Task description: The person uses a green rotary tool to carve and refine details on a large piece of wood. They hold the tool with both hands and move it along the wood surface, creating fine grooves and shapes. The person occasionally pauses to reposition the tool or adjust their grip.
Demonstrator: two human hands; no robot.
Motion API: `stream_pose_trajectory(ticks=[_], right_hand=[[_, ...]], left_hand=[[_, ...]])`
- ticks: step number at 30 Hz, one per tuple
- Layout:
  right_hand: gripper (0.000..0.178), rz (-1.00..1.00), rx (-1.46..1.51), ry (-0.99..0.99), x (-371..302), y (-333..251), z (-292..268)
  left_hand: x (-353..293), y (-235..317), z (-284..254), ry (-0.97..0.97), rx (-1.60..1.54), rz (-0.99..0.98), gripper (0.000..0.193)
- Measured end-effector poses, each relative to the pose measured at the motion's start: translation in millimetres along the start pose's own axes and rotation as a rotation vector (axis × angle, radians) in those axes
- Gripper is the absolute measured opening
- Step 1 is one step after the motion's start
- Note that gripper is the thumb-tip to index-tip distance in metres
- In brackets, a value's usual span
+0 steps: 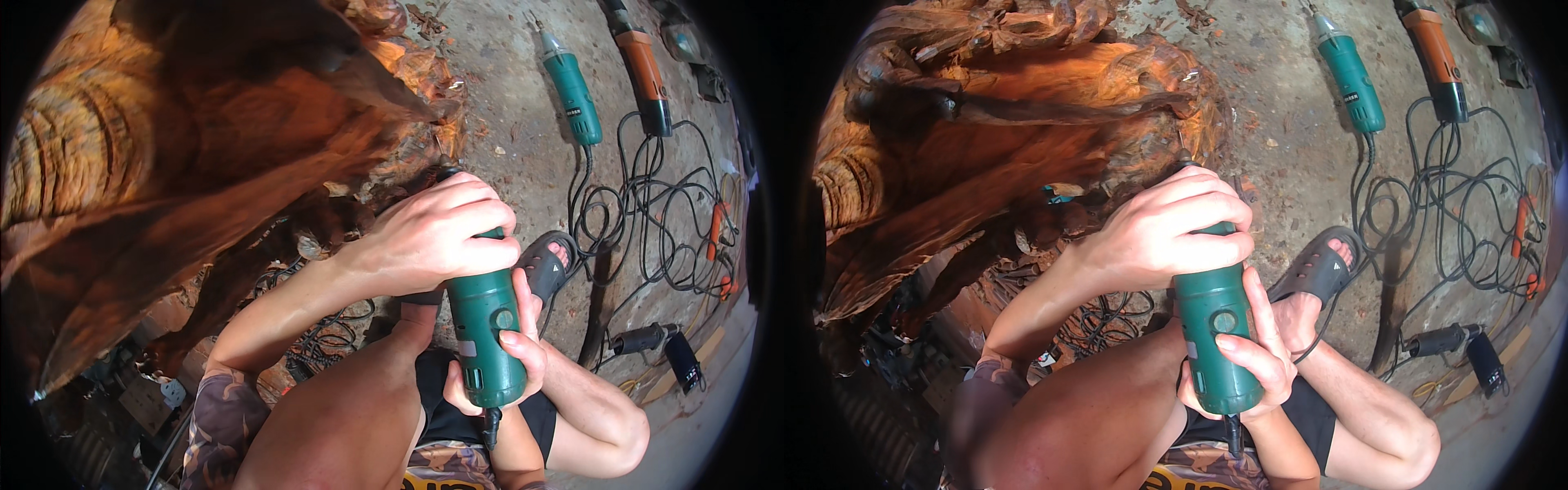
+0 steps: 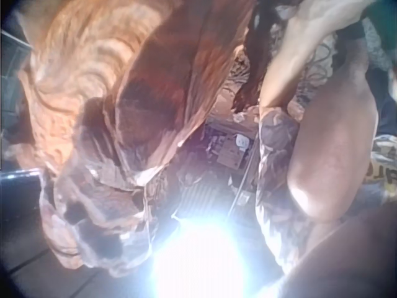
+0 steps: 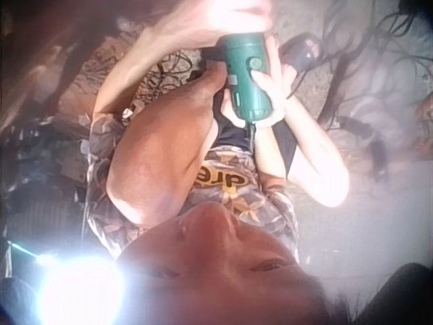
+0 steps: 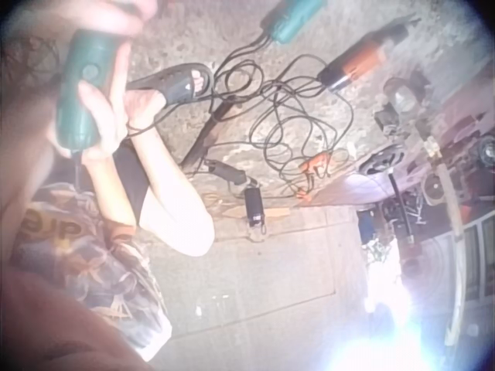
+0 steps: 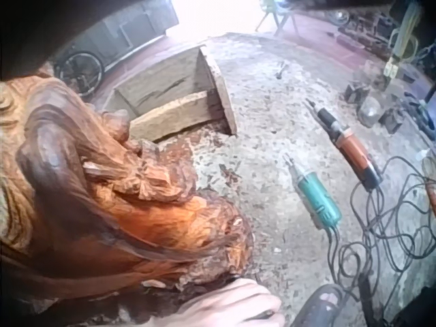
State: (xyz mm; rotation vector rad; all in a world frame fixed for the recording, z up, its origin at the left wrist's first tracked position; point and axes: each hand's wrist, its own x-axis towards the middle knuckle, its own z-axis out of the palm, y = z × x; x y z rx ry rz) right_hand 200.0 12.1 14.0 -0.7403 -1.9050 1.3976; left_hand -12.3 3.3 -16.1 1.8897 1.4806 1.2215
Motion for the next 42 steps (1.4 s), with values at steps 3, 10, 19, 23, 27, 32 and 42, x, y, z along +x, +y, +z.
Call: stream_pose_trajectory(ticks=[3, 10, 19, 23, 27, 32, 42], right_hand=[[0.061, -0.017, 0.037, 0.008, 2, 0, 0], [0.062, 0.039, 0.054, -0.006, -2, -2, 0], [0.062, 0.058, 0.046, -0.017, -8, 0, 0], [0.098, 0.036, 0.025, -0.104, -10, 6, -2], [0.115, 0.042, 0.042, -0.172, -11, 13, -7], [0.111, 0.128, 0.073, -0.229, -8, 16, -16], [0.105, 0.139, 0.141, -0.205, -6, 20, -13]], left_hand=[[-1, -1, 1, 0.008, -0.007, 0.010, 0.023], [-3, -1, 2, -0.007, -0.015, 0.003, 0.022], [-5, -2, 2, 0.001, -0.013, 0.013, 0.022], [-4, -3, 3, 0.020, -0.030, 0.006, 0.023], [-1, -2, 1, 0.038, -0.002, -0.020, 0.023], [1, 0, 1, 0.035, 0.032, -0.055, 0.024], [3, 1, 1, 0.004, 0.062, -0.069, 0.024]])
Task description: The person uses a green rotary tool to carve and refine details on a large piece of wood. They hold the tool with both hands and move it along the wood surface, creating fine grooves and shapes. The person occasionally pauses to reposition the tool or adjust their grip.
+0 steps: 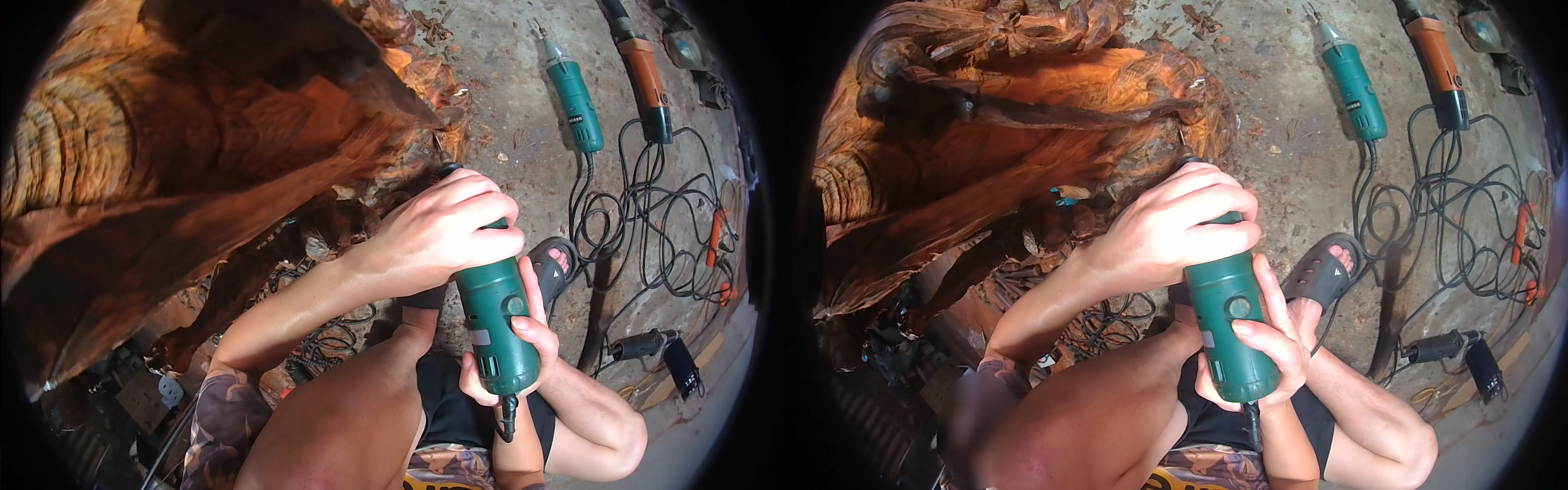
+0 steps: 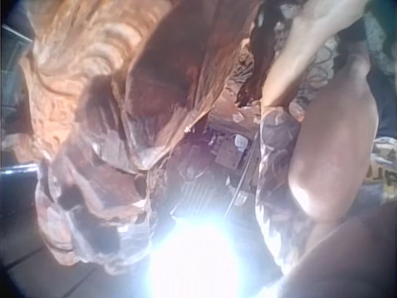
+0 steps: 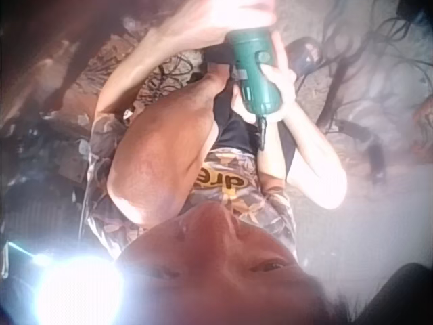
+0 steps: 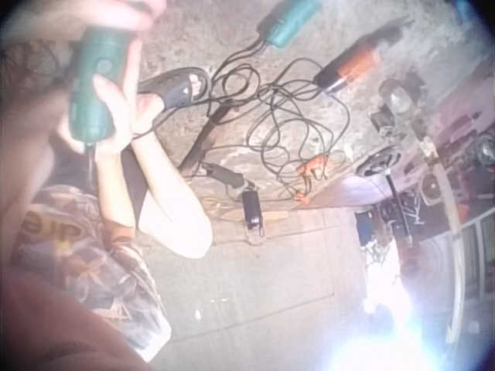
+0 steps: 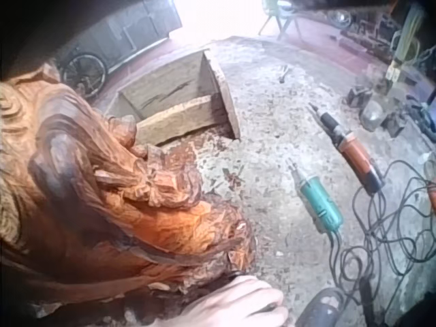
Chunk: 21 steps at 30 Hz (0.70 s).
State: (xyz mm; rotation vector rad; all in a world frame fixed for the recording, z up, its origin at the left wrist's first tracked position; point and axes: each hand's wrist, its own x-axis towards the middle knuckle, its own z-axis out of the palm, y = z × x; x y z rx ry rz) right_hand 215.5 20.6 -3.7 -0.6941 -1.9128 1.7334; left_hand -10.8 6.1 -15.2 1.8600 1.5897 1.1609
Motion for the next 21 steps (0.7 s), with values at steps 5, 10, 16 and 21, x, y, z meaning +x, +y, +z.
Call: stream_pose_trajectory(ticks=[5, 10, 16, 21], right_hand=[[0.097, 0.331, 0.143, -0.077, -13, -4, -11], [0.097, 0.282, 0.084, -0.085, -13, -4, -12], [0.097, 0.089, -0.019, -0.080, -5, -6, -13], [0.098, 0.009, -0.051, -0.068, -5, -10, -11]], left_hand=[[-1, 0, -2, 0.002, -0.005, 0.004, 0.024], [0, 1, -2, -0.002, 0.001, 0.007, 0.024], [0, 1, -1, 0.004, -0.017, 0.011, 0.024], [-1, -1, -2, 0.006, -0.024, 0.040, 0.025]])
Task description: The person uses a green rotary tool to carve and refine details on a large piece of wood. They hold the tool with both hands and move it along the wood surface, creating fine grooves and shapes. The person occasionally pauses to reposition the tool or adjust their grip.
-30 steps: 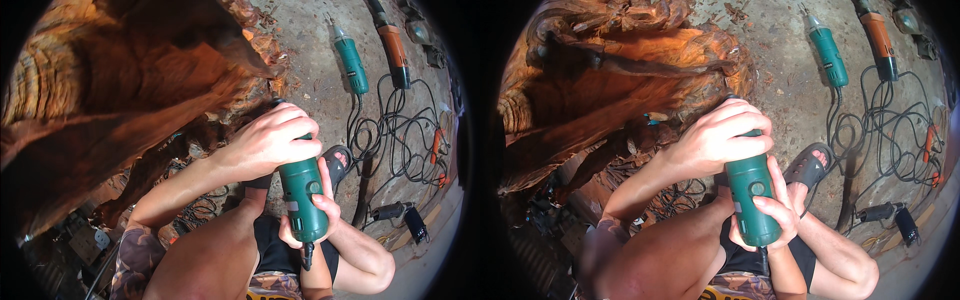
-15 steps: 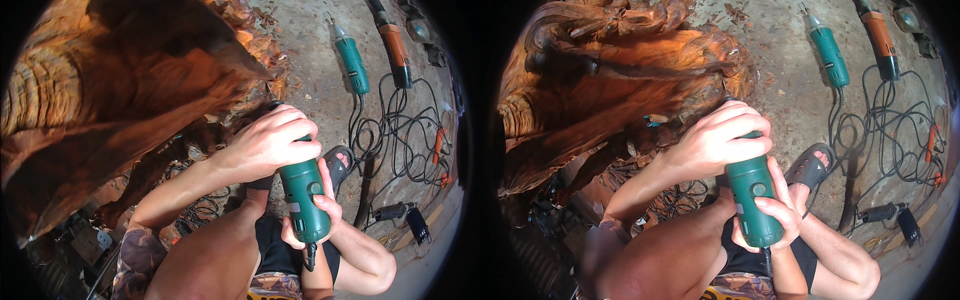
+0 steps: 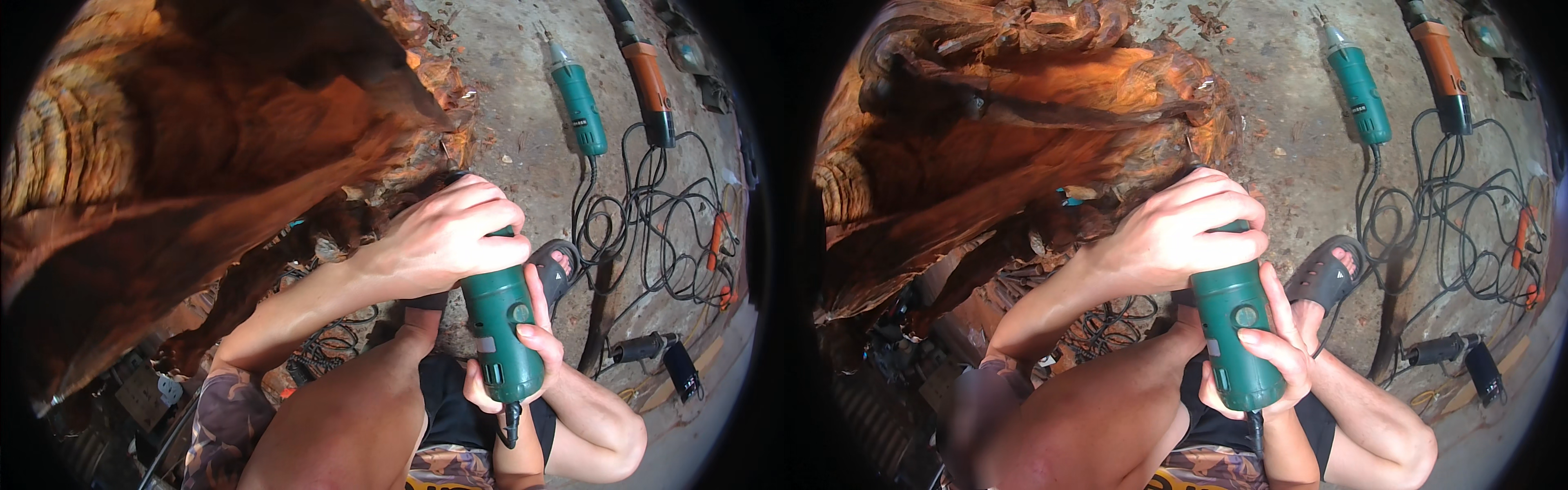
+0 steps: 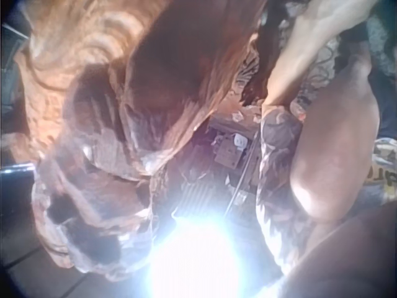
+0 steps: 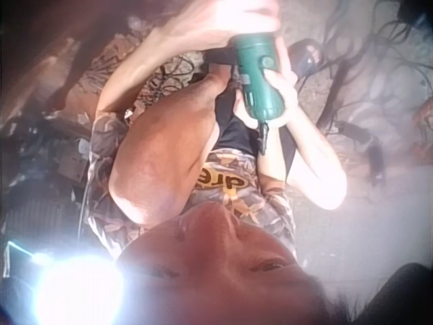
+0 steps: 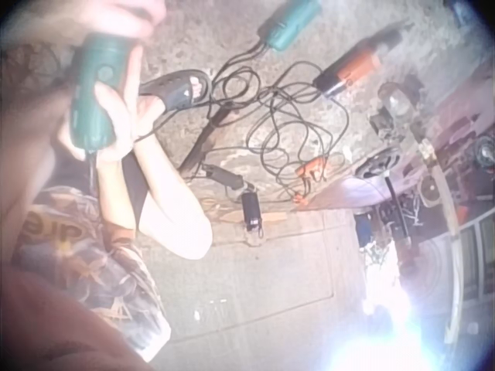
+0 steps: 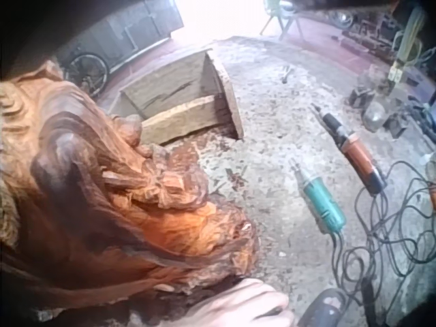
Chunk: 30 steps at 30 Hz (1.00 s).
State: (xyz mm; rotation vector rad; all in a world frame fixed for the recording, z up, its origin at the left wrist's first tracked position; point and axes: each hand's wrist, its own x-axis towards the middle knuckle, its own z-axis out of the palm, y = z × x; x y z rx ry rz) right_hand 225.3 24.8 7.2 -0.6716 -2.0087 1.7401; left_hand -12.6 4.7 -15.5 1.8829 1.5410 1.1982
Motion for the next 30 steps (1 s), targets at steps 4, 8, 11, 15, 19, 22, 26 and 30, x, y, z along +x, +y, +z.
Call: stream_pose_trajectory(ticks=[4, 8, 11, 15, 19, 22, 26, 30], right_hand=[[0.093, -0.030, 0.002, 0.035, -2, 0, 6], [0.078, -0.091, -0.042, 0.074, 3, -4, 9], [0.079, -0.057, -0.054, 0.060, -5, -11, 2], [0.077, -0.051, 0.073, 0.120, -29, -22, 1], [0.075, -0.058, 0.007, 0.077, -18, -22, -3], [0.083, -0.136, -0.014, 0.044, -2, -13, 0], [0.098, -0.038, -0.030, 0.060, -4, -8, 5], [0.114, -0.047, -0.094, 0.034, 1, -6, 2]], left_hand=[[-4, 1, 2, -0.010, 0.006, 0.013, 0.024], [-3, 0, 2, -0.008, -0.018, 0.036, 0.023], [-1, 3, -1, -0.022, -0.038, 0.072, 0.023], [2, 7, 9, 0.043, -0.094, 0.198, 0.026], [0, 3, 9, 0.036, -0.065, 0.183, 0.027], [-2, 1, 6, 0.027, -0.035, 0.098, 0.027], [-1, -1, 5, 0.031, -0.022, 0.044, 0.027], [0, 0, 4, 0.010, -0.031, 0.009, 0.025]])
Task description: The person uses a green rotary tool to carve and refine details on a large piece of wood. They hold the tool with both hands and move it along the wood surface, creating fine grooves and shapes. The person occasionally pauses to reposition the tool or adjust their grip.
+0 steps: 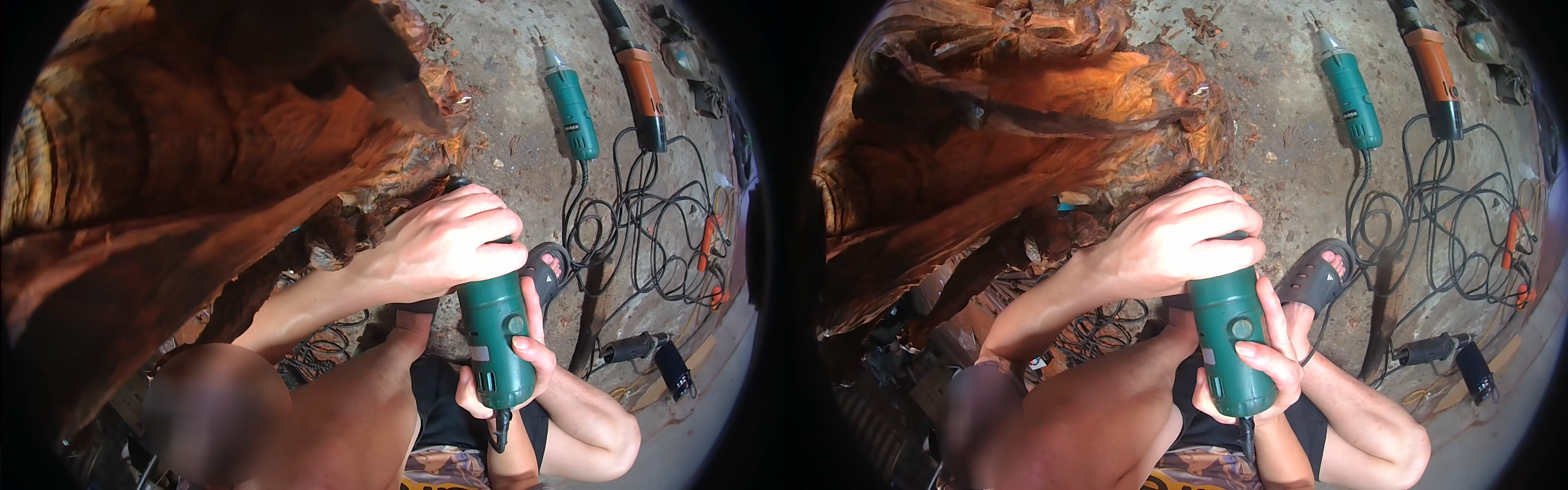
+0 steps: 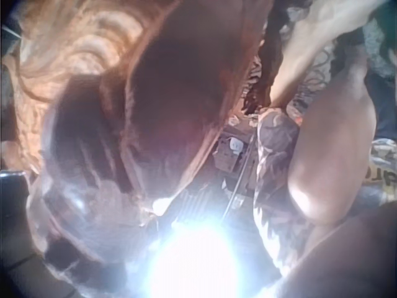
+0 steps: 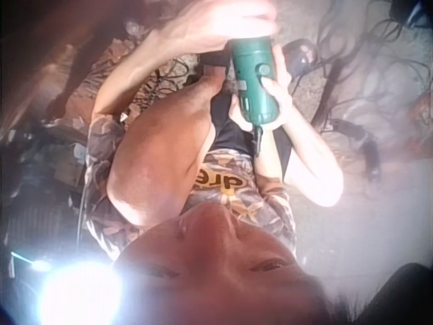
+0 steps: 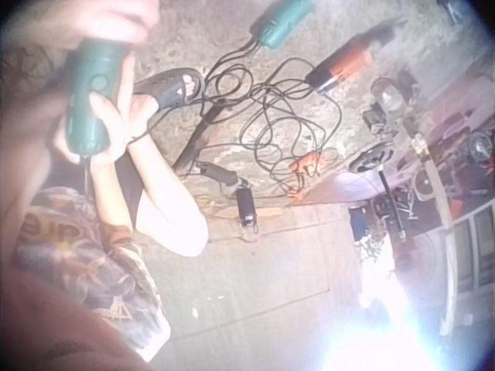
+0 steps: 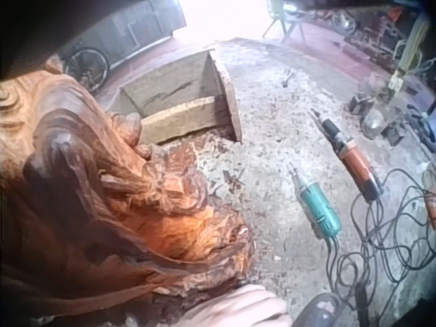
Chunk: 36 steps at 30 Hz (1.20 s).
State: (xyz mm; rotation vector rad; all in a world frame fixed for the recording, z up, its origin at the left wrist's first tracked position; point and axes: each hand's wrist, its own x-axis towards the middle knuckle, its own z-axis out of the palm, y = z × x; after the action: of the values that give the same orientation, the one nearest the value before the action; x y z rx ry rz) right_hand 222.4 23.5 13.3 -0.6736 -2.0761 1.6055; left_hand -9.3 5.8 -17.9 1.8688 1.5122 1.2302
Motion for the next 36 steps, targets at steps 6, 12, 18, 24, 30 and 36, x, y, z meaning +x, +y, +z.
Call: stream_pose_trajectory(ticks=[6, 12, 18, 24, 30, 36], right_hand=[[0.117, 0.029, 0.048, -0.033, -6, 3, -2], [0.115, 0.024, 0.015, -0.054, 0, 2, -4], [0.080, -0.036, 0.065, 0.109, -7, 0, 10], [0.071, -0.033, 0.071, 0.135, -6, -7, 12], [0.079, -0.097, 0.033, 0.113, -3, -5, 13], [0.105, -0.008, 0.039, 0.088, -11, -1, 12]], left_hand=[[0, 1, -2, -0.031, -0.003, -0.011, 0.024], [1, 0, -3, -0.049, -0.004, -0.028, 0.024], [-2, -1, -1, -0.075, 0.005, 0.044, 0.024], [-3, -2, -1, -0.076, -0.001, 0.080, 0.027], [-2, -3, 1, -0.064, -0.019, 0.081, 0.026], [-1, -2, -1, -0.053, -0.035, 0.060, 0.024]])
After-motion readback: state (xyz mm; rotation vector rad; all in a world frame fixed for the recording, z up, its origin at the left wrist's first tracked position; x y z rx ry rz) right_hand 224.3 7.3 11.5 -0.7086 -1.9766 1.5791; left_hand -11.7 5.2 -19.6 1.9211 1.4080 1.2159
